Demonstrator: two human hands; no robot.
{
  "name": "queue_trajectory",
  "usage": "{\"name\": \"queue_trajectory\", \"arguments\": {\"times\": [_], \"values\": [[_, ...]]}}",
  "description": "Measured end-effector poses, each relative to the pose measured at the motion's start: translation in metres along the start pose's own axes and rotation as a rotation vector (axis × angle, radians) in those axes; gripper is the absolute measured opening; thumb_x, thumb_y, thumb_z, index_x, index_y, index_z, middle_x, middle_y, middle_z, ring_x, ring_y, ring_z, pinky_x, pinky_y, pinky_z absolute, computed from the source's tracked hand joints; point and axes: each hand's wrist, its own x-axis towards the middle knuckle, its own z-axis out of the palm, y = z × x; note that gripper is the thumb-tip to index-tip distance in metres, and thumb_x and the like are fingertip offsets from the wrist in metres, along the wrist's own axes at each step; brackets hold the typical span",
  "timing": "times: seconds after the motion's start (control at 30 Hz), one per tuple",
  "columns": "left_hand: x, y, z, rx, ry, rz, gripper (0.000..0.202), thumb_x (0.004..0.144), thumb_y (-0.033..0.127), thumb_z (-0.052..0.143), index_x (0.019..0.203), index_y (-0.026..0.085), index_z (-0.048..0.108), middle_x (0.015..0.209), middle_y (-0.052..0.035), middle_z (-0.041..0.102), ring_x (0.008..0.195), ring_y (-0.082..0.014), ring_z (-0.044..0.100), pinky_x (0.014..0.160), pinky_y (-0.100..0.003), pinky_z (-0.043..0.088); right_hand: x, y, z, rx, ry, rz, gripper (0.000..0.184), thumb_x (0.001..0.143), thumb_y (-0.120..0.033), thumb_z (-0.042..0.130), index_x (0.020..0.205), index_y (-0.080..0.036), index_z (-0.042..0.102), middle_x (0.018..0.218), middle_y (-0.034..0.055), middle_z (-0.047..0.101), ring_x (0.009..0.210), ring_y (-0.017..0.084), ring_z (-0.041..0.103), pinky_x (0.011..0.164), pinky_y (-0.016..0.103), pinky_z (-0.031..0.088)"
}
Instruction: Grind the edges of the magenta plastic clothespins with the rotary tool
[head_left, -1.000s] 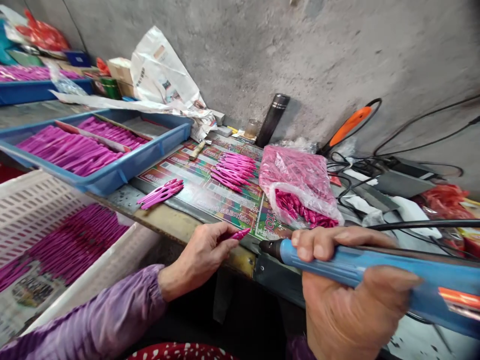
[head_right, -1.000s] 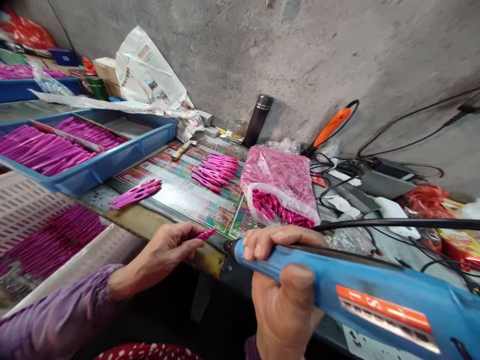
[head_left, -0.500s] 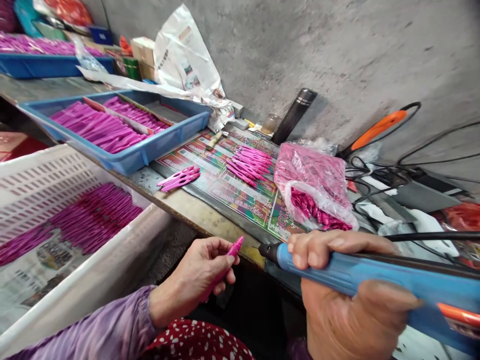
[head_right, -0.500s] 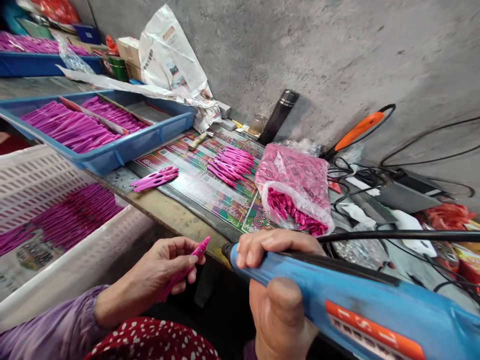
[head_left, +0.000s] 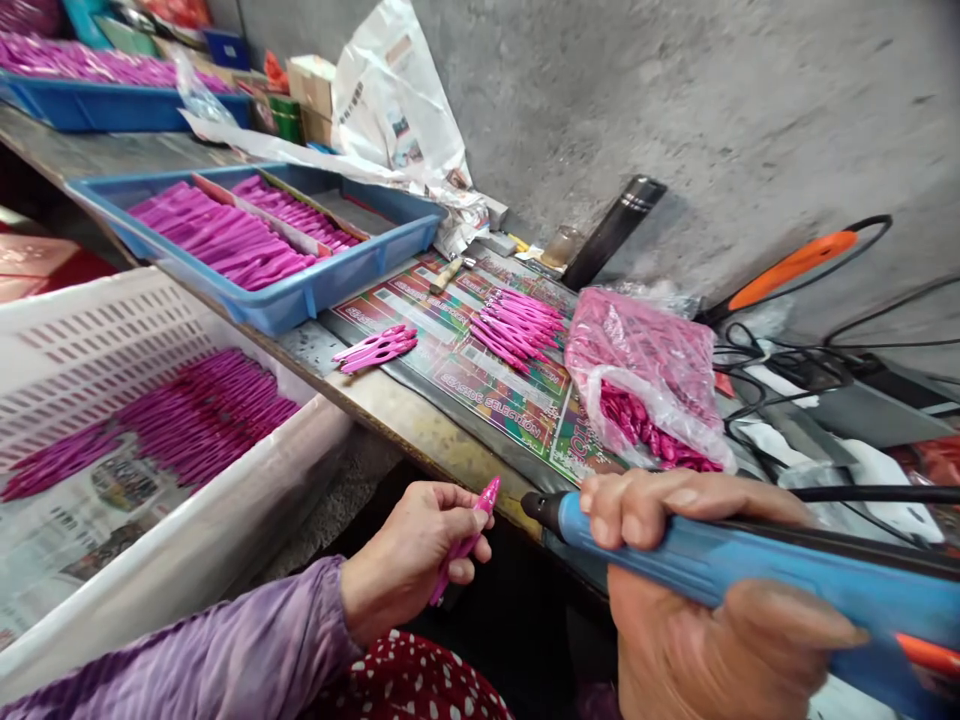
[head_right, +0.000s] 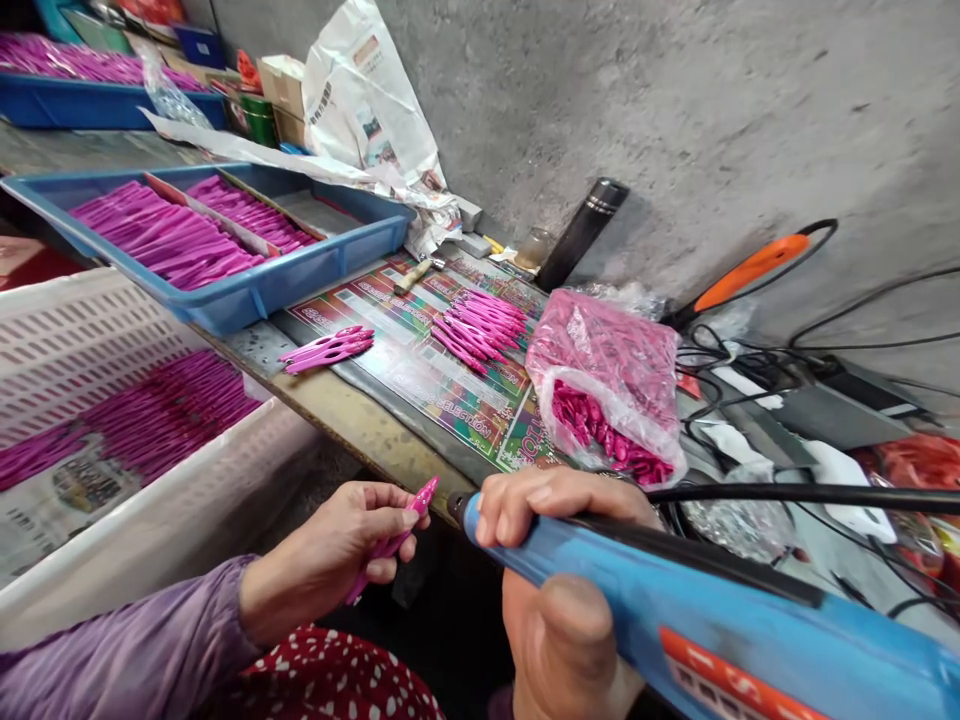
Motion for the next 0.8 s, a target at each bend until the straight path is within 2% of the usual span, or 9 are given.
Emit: {"name": "queue_trajectory", "arguments": {"times": [0.17,0.37,0.8], "values": [[0.0032,-0.0031,0.0034,0.023,0.047,0.024,0.035,0.055,0.037,0.083,0.072,0.016,0.059,0.053,0.0000,0.062,0.040,-0.0033,0.039,0.040,-0.018,0.023,-0.0010,0.0015,0.0002,-0.023,0.000,0.026,0.051,0.082,-0.071,0.078,0.083,-0.023,0.063,0.065,-0.0051,0.056,0.057,0.014,0.054,0.062,0.033,0.050],[0.0011,-0.0040,0.0068,0.053,0.075,0.019,0.031,0.064,0.036,0.081,0.074,0.017,0.058,0.055,0.0011,0.063,0.037,-0.0027,0.038,0.038,-0.017,0.021,-0.0042,0.0050,0.0005,-0.021,0.058,0.042,0.052,0.078,-0.072,0.080,0.083,-0.024,0.061,0.062,-0.0065,0.054,0.054,0.014,0.050,0.062,0.034,0.050],[-0.0008,-0.0001,0.0099,0.064,0.094,-0.021,0.022,0.072,0.030,0.075,0.076,0.017,0.058,0.053,0.0023,0.061,0.034,-0.0033,0.037,0.036,-0.017,0.019,-0.0007,0.0098,-0.0036,0.005,0.022,0.029,0.049,0.084,-0.070,0.076,0.083,-0.023,0.063,0.061,-0.0059,0.055,0.052,0.014,0.050,0.060,0.034,0.048]]}}
